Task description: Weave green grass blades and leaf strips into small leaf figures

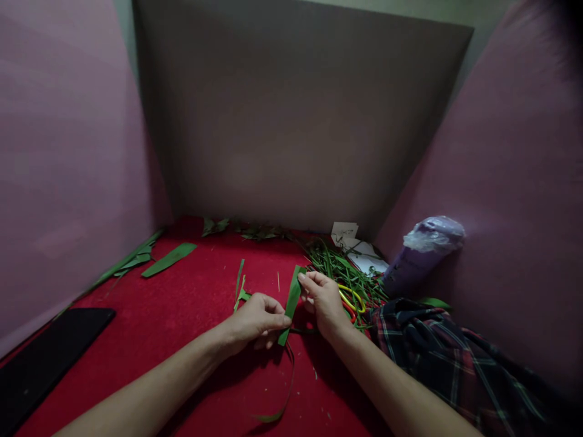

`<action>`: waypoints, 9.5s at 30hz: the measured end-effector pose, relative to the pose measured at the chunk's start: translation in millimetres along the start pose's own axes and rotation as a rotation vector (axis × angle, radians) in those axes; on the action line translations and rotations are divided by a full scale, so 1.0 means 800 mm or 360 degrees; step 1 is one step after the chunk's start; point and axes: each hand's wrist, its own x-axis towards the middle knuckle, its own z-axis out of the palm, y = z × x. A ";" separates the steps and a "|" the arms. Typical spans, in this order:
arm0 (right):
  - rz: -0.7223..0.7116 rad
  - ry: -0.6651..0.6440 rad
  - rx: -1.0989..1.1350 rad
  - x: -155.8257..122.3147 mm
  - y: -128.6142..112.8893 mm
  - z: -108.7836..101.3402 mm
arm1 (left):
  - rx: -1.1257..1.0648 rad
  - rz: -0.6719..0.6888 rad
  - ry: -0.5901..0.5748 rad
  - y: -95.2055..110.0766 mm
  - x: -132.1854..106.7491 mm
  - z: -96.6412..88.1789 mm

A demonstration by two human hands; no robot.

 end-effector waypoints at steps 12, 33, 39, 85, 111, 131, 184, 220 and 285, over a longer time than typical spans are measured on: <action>-0.0046 -0.0066 -0.0083 -0.009 -0.002 0.009 | 0.0052 0.0143 0.0097 0.005 0.002 -0.008; -0.0102 -0.0401 -0.0210 -0.027 0.011 0.021 | -0.0332 0.0344 0.0496 0.016 0.001 -0.014; -0.0105 -0.0361 -0.0227 -0.028 0.007 0.020 | -0.0354 0.0359 0.0437 0.015 0.001 -0.014; -0.0061 -0.0346 -0.0322 -0.028 0.001 0.020 | -0.0256 0.0345 0.0512 0.020 -0.001 -0.007; -0.0059 -0.0385 -0.0317 -0.027 0.001 0.021 | -0.0370 0.0414 0.0528 0.017 0.003 -0.009; 0.0154 -0.0545 -0.0299 -0.032 0.001 0.021 | -0.0621 0.0410 0.0515 0.012 0.004 -0.015; 0.0483 -0.0956 -0.0373 -0.028 -0.003 0.013 | -0.0402 0.0559 0.1036 0.013 0.011 -0.041; -0.0025 -0.0390 -0.0207 -0.025 -0.013 0.017 | -0.0418 0.0384 0.0605 0.018 -0.003 0.005; -0.0023 -0.0342 -0.0153 -0.024 -0.006 0.018 | -0.0432 0.0369 0.0517 0.017 -0.002 0.006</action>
